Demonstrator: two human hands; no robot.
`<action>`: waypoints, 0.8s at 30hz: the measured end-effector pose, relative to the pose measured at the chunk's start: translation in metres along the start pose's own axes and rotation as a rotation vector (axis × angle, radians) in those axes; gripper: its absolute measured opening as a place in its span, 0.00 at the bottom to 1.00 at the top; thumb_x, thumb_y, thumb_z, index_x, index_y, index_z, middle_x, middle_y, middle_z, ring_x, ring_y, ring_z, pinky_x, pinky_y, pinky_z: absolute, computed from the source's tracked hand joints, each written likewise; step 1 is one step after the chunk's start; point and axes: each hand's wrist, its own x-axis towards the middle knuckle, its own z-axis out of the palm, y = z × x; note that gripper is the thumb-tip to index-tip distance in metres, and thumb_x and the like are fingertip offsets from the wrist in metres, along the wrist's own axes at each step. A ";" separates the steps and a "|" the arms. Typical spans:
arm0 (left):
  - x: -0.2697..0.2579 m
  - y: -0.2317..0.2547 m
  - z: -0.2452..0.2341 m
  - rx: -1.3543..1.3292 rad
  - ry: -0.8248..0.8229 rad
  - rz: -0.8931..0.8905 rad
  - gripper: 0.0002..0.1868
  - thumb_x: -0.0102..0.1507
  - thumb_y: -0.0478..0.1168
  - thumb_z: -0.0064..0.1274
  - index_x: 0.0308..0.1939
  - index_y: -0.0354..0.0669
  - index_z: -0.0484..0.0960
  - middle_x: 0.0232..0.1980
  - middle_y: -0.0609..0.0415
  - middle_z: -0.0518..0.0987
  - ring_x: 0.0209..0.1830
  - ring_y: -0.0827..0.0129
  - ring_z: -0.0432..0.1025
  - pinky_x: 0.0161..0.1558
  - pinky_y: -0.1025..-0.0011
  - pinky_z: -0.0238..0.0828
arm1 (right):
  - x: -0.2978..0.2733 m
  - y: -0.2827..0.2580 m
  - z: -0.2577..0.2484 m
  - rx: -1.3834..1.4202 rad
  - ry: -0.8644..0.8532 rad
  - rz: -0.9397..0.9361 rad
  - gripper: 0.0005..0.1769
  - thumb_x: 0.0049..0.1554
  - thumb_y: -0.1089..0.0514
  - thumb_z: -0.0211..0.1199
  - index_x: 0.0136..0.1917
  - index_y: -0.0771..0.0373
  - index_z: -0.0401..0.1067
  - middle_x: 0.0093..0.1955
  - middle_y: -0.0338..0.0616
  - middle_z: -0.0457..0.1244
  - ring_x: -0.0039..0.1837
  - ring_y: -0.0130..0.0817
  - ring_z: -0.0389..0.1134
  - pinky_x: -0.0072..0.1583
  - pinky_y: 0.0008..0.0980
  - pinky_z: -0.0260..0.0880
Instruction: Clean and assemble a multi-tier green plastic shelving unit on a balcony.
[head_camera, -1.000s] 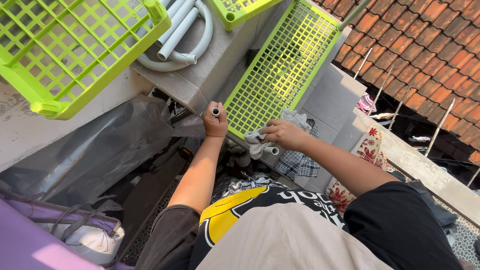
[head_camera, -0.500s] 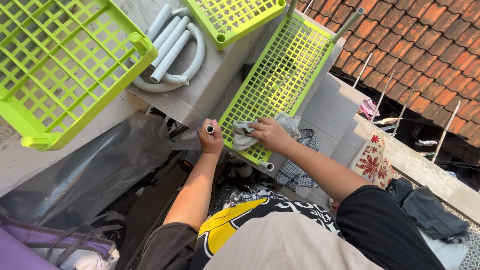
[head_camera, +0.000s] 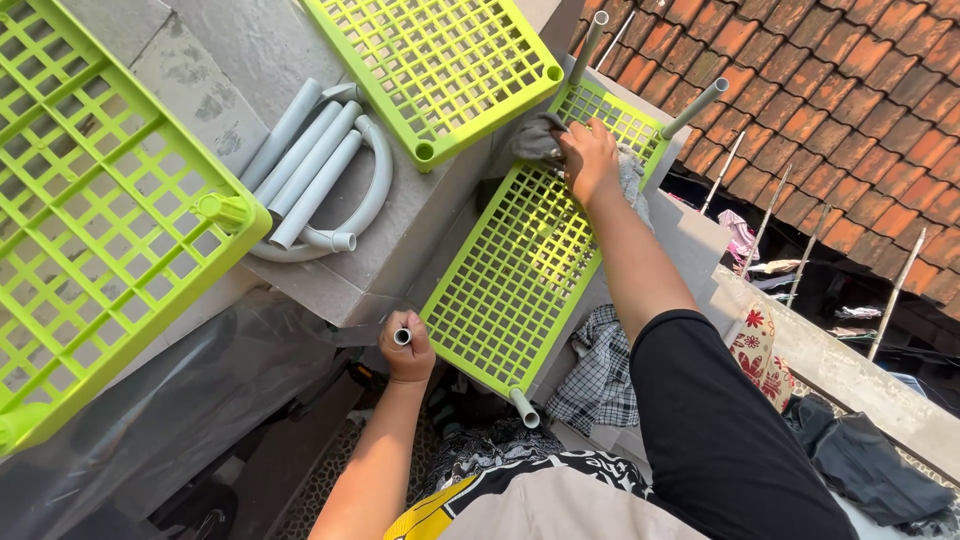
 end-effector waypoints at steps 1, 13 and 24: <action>-0.002 -0.001 0.000 0.001 0.002 -0.003 0.15 0.70 0.38 0.46 0.29 0.39 0.67 0.24 0.48 0.68 0.23 0.54 0.65 0.29 0.59 0.59 | 0.006 0.021 0.004 0.000 -0.002 -0.003 0.16 0.60 0.60 0.60 0.60 0.53 0.79 0.62 0.48 0.66 0.66 0.53 0.63 0.65 0.49 0.64; -0.009 -0.008 0.011 0.035 0.082 -0.027 0.12 0.70 0.37 0.48 0.32 0.39 0.68 0.27 0.47 0.72 0.24 0.52 0.69 0.31 0.59 0.64 | 0.023 0.110 0.021 -0.388 0.034 0.113 0.08 0.60 0.65 0.55 0.49 0.67 0.75 0.53 0.54 0.63 0.62 0.52 0.62 0.64 0.46 0.65; -0.004 0.001 0.013 0.043 0.111 -0.012 0.09 0.69 0.34 0.50 0.34 0.37 0.70 0.30 0.43 0.74 0.29 0.45 0.70 0.32 0.56 0.66 | -0.123 -0.053 -0.020 0.070 -0.032 -0.237 0.14 0.49 0.69 0.59 0.50 0.68 0.74 0.50 0.51 0.65 0.57 0.51 0.66 0.60 0.44 0.68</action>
